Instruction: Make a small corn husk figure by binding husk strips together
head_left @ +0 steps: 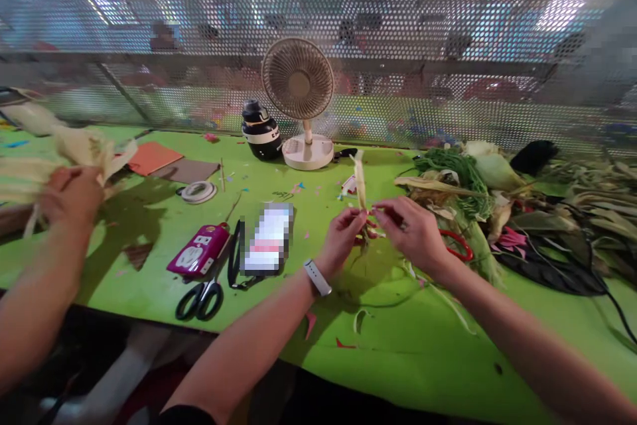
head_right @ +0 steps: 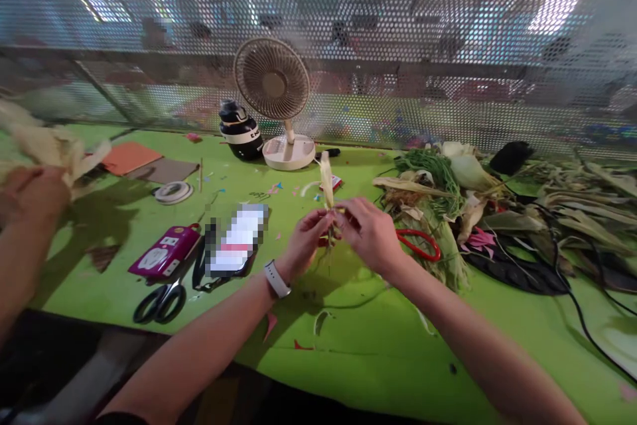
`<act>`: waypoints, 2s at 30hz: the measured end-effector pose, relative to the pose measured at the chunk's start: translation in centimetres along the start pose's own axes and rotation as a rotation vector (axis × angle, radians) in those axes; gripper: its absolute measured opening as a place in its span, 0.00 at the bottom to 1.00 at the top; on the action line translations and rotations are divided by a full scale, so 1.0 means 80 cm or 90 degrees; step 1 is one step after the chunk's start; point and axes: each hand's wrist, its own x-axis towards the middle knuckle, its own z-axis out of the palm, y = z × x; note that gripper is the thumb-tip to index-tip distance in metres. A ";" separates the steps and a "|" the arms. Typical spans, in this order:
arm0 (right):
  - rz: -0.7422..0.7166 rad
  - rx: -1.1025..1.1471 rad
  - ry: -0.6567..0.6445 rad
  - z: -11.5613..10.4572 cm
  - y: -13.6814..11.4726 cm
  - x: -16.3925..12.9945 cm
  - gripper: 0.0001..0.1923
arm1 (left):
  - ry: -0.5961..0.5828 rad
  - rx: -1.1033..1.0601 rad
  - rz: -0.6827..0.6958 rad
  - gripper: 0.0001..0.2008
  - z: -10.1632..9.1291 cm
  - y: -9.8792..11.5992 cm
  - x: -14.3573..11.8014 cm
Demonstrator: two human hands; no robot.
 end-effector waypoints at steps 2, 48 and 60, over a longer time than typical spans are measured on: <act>0.050 0.034 0.038 -0.001 0.010 0.005 0.10 | -0.040 0.033 0.004 0.16 0.005 -0.003 -0.005; 0.153 0.270 0.207 0.011 0.047 0.015 0.18 | -0.131 0.055 0.044 0.18 0.002 -0.011 -0.004; 0.207 0.356 0.228 0.000 0.047 0.022 0.20 | -0.141 0.087 0.050 0.16 0.003 -0.011 -0.005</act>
